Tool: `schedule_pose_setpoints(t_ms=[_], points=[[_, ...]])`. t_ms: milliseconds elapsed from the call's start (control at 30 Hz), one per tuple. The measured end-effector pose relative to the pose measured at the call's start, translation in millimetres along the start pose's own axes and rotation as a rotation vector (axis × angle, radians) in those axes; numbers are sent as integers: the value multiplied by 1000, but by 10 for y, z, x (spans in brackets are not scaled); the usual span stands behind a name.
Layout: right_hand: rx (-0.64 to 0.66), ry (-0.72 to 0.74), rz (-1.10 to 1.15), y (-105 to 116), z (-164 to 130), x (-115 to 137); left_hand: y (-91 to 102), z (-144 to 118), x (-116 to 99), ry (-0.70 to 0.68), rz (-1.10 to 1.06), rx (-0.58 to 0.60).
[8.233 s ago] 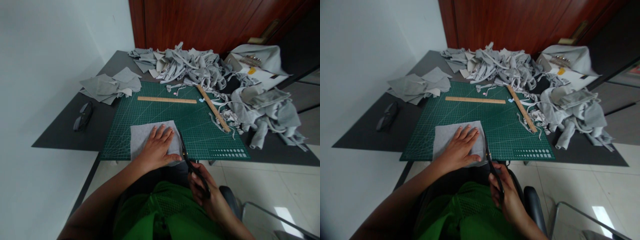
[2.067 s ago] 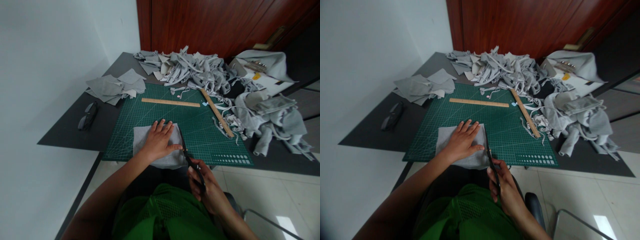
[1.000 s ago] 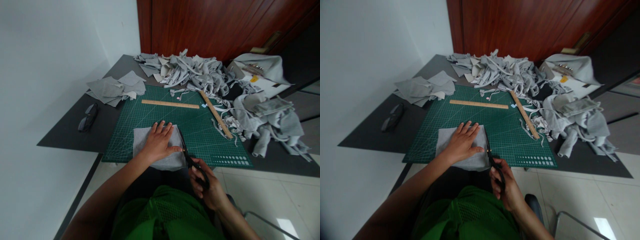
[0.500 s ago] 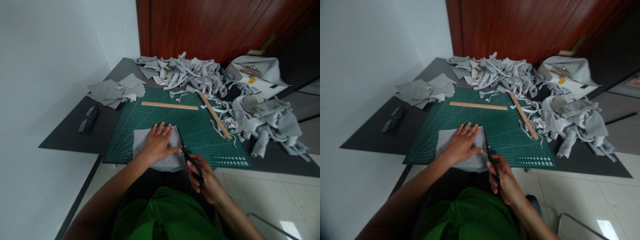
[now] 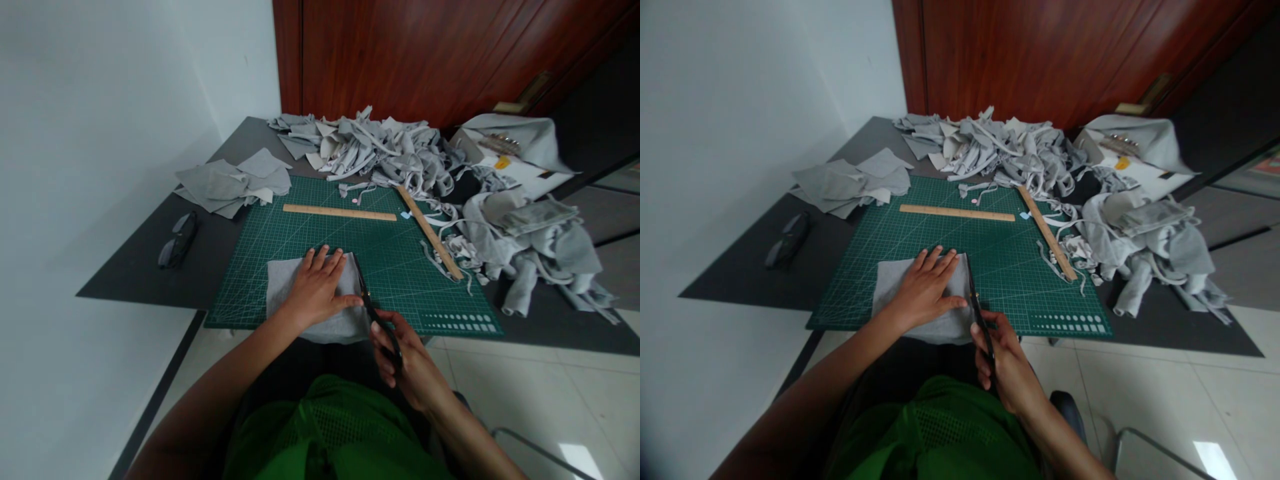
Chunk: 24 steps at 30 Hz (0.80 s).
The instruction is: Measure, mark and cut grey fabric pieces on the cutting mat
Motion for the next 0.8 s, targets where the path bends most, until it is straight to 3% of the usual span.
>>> schedule_pose_setpoints(t_ms=[500,800], points=[[9,32,-19,-17,-10,7,5,-6,-1,-1,11,-2],[-39,-71,88,29,15,32,-3,-7,4,4,5,3]])
Point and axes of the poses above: each hand's wrist, its own z-axis towards the middle knuckle, its own y-axis out of the back of the hand, x = y × z, the point moved 1 cm from there along z, towards the middle knuckle, and after that the axes turned 13 degrees about -x, right-handed, at the moved point
